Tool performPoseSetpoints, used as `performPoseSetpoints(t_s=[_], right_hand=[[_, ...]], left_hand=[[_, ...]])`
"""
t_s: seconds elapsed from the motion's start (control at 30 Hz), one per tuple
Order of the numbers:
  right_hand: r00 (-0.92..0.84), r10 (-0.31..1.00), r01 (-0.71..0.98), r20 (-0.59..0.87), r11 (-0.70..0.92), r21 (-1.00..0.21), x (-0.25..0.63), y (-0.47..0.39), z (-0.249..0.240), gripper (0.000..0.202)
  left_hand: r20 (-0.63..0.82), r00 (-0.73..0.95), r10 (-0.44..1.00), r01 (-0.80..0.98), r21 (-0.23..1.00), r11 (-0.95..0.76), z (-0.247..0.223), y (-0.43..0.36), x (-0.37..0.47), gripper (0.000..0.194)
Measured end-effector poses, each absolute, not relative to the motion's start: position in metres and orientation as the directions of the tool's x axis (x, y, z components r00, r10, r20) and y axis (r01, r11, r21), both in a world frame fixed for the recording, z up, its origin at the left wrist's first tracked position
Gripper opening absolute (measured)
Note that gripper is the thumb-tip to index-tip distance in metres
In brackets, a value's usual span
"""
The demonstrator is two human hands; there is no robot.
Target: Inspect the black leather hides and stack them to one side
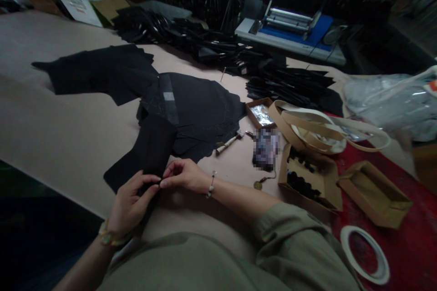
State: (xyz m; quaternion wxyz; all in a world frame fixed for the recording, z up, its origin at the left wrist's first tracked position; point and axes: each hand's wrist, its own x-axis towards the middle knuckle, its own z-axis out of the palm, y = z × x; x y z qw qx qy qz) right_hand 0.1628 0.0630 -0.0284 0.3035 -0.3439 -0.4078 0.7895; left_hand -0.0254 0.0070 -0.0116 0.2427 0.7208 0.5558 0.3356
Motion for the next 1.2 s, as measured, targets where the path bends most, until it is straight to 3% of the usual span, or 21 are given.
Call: performPoseSetpoints(t_s=[0.2,0.4,0.63,0.77,0.97,1.2], right_hand=[[-0.513,0.831,-0.270,-0.213,-0.392,-0.879,0.160,0.059,-0.029,0.042],[-0.444,0.896,-0.164,0.005,-0.075,-0.984,0.164,0.056,-0.023,0.027],[-0.374,0.927,-0.028,-0.012,-0.025,-0.999,0.165,0.060,-0.028,0.020],[-0.360,0.932,0.002,-0.034,-0.036,-0.999,0.166,0.062,-0.029,0.019],[-0.359,0.933,0.000,0.007,0.008,-1.000,0.167,0.060,-0.026,0.019],[-0.367,0.929,0.032,-0.054,-0.046,-0.998,0.167,0.061,-0.030,0.022]], left_hand=[[0.112,0.161,0.981,0.595,0.782,-0.187,-0.012,0.011,-0.029,0.026],[-0.093,0.025,0.995,0.457,0.887,0.071,-0.013,0.009,-0.020,0.072],[-0.350,0.008,0.937,0.166,0.924,0.344,-0.020,0.013,-0.013,0.059],[-0.380,0.138,0.915,0.101,0.924,0.368,-0.020,0.014,-0.016,0.063],[-0.468,-0.051,0.882,-0.043,0.884,0.466,-0.017,0.020,-0.014,0.068],[-0.486,0.004,0.874,-0.135,0.866,0.482,-0.013,0.023,-0.013,0.064]])
